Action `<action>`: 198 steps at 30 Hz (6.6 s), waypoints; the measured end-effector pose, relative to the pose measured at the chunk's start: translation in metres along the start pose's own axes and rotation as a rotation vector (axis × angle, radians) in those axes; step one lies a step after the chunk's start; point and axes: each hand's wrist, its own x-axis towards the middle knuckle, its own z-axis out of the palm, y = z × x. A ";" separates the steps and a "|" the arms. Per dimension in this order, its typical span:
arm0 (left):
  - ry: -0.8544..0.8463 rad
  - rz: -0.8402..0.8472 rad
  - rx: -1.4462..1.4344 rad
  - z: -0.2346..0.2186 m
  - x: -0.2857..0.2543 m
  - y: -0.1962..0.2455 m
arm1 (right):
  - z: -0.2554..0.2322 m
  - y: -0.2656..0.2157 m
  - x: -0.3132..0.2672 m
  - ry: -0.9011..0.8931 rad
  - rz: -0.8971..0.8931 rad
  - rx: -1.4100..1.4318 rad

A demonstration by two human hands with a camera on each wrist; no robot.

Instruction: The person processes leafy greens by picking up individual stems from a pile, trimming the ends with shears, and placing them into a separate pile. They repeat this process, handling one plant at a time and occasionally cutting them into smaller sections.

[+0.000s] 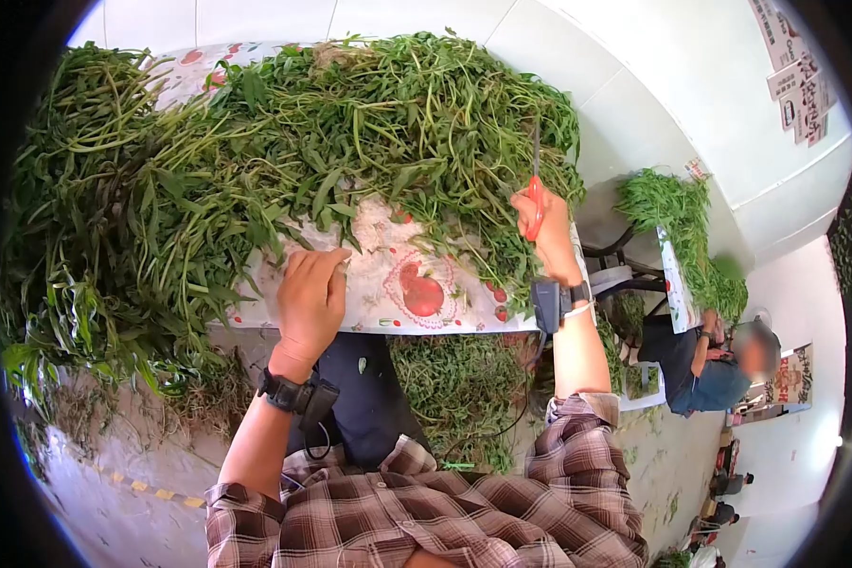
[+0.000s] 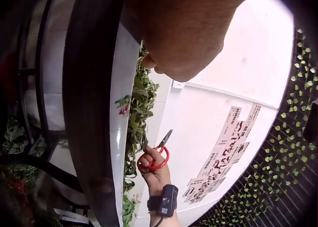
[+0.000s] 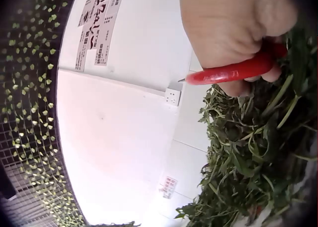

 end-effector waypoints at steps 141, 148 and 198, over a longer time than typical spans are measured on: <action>-0.003 0.057 0.043 0.003 -0.004 -0.003 | 0.004 0.047 -0.064 0.060 0.008 -0.847; 0.012 0.105 0.066 0.002 -0.003 -0.001 | -0.004 0.011 -0.055 0.134 0.005 -0.421; -0.036 0.095 0.067 0.003 -0.004 0.001 | -0.089 -0.023 -0.061 0.430 -0.296 0.436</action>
